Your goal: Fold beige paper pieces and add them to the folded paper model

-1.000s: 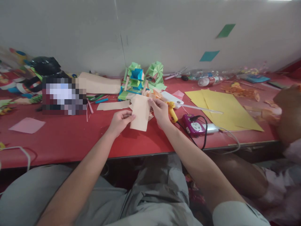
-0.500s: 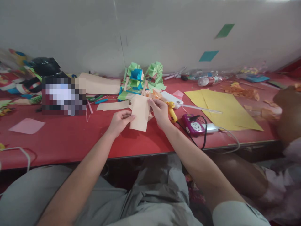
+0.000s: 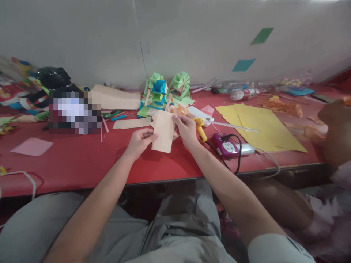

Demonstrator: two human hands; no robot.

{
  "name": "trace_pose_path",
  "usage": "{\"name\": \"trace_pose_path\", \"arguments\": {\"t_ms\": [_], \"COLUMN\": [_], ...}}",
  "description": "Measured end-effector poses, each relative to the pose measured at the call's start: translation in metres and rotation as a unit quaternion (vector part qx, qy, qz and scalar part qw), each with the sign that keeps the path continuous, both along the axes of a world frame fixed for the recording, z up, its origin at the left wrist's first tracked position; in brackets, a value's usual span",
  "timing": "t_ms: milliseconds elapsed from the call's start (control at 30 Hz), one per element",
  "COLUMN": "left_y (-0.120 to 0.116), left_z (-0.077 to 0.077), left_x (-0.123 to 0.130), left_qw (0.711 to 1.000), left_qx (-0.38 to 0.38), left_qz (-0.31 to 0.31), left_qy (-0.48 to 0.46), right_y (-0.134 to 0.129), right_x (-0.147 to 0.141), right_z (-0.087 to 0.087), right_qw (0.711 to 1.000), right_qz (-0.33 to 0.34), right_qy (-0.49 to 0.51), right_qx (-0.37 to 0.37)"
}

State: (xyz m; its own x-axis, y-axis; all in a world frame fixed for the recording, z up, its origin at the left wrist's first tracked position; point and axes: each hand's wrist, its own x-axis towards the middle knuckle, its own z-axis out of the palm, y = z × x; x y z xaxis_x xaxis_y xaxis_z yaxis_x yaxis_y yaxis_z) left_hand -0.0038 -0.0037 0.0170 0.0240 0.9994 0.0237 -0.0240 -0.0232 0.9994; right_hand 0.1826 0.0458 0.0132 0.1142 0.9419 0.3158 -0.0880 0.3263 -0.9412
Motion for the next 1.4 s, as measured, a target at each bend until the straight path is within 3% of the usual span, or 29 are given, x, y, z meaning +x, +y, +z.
{"name": "trace_pose_path", "arguments": {"t_ms": [1400], "left_y": [0.0012], "left_z": [-0.0024], "left_x": [-0.0006], "left_qw": [1.000], "left_qx": [-0.001], "left_qz": [-0.002], "left_qy": [-0.014], "right_y": [-0.0002], "right_x": [-0.0003], "right_z": [0.0002], "right_qw": [1.000], "right_qz": [0.007], "right_qy": [0.009], "right_qx": [0.002]}}
